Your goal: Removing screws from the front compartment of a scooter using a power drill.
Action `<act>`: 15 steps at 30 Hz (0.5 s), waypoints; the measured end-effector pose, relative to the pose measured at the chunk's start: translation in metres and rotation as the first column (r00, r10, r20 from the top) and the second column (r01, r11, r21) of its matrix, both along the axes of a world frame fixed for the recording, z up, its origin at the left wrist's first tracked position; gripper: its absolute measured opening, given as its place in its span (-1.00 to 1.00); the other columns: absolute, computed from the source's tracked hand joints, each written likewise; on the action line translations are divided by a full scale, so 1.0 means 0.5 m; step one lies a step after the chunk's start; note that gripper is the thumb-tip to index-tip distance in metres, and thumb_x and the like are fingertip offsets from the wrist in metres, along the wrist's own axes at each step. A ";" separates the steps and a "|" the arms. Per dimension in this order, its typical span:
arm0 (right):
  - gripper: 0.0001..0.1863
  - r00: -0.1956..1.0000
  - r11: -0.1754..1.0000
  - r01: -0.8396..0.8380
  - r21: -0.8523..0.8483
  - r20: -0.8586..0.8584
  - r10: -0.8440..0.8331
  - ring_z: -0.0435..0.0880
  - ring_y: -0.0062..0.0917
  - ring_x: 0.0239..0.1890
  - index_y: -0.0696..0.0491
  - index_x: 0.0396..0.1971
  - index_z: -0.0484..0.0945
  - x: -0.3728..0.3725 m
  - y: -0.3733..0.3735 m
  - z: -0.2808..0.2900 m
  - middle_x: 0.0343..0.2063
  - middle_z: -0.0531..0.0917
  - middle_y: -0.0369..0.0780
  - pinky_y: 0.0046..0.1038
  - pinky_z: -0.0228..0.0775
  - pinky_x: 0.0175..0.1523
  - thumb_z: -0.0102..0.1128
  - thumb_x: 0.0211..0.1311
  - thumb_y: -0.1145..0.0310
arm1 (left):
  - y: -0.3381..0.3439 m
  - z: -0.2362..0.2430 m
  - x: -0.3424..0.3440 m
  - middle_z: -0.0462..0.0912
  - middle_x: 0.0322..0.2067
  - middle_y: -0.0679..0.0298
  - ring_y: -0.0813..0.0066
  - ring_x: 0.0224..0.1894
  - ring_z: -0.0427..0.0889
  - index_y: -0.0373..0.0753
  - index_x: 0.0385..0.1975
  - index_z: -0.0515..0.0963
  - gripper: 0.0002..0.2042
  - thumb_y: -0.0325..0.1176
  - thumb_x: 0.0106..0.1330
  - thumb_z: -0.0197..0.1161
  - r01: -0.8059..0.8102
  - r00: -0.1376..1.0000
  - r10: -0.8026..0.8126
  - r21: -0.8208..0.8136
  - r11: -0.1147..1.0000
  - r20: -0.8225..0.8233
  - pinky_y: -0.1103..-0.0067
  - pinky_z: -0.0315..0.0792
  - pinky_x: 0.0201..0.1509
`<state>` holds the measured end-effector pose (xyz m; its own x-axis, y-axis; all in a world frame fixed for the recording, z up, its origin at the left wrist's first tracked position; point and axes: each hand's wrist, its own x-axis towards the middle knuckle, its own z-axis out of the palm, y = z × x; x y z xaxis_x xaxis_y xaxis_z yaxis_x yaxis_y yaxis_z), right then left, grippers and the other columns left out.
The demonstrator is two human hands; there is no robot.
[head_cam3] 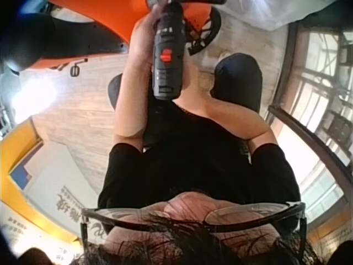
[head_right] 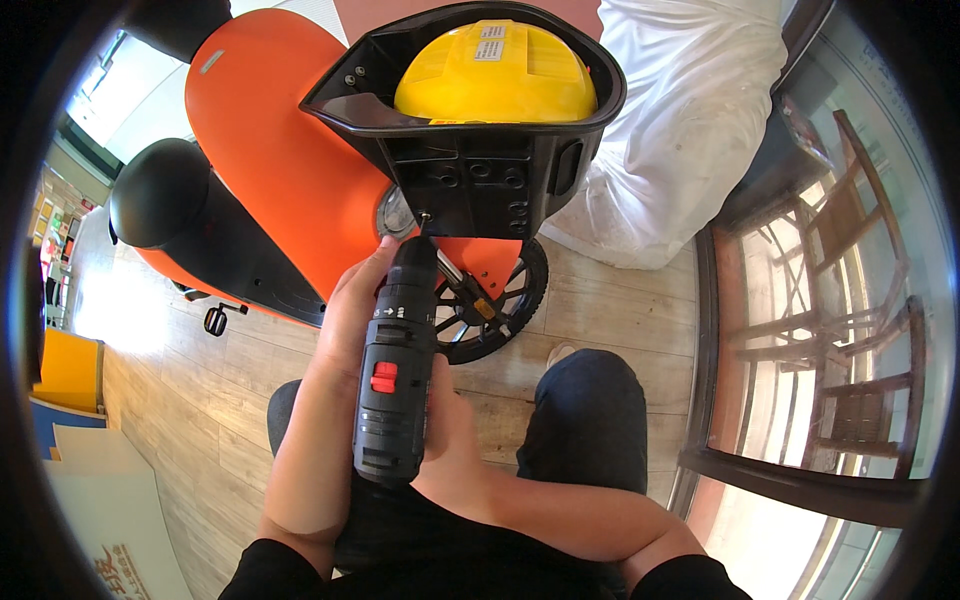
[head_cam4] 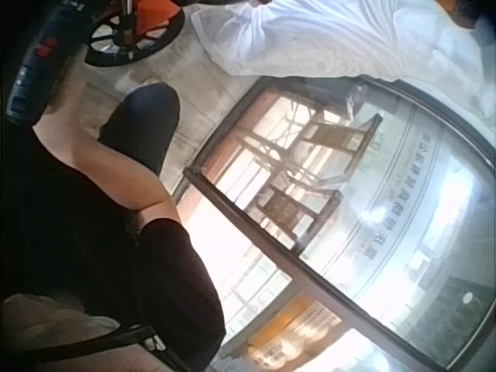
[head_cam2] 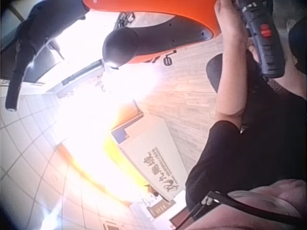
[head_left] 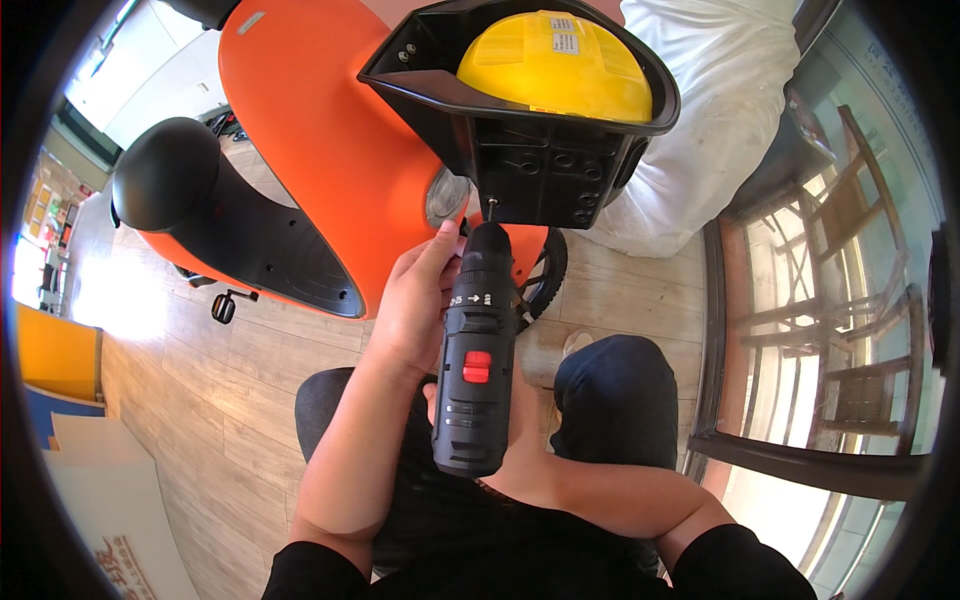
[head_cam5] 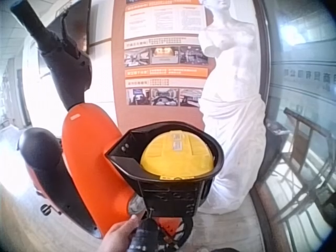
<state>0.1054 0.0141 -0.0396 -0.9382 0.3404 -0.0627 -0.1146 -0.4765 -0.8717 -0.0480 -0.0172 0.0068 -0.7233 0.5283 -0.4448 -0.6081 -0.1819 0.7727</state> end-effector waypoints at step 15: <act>-0.36 0.989 0.917 0.141 0.372 -0.088 -0.116 0.57 -0.63 -0.18 0.10 0.20 0.30 -0.024 -0.032 0.006 -0.17 0.55 -0.29 -0.51 0.52 -0.12 0.48 0.19 0.58 | -0.021 -0.001 -0.025 0.37 -0.62 0.58 0.79 -0.61 0.25 -0.22 -0.35 0.57 -0.75 -0.21 0.54 0.16 -0.010 1.000 0.009 0.010 1.000 0.028 0.69 0.18 -0.51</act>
<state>0.0936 -0.0021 -0.0365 -0.8824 0.4455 0.1512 -0.2131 -0.0921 -0.9727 -0.0603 -0.0276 0.0063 -0.7154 0.5260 -0.4599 -0.6280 -0.1955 0.7533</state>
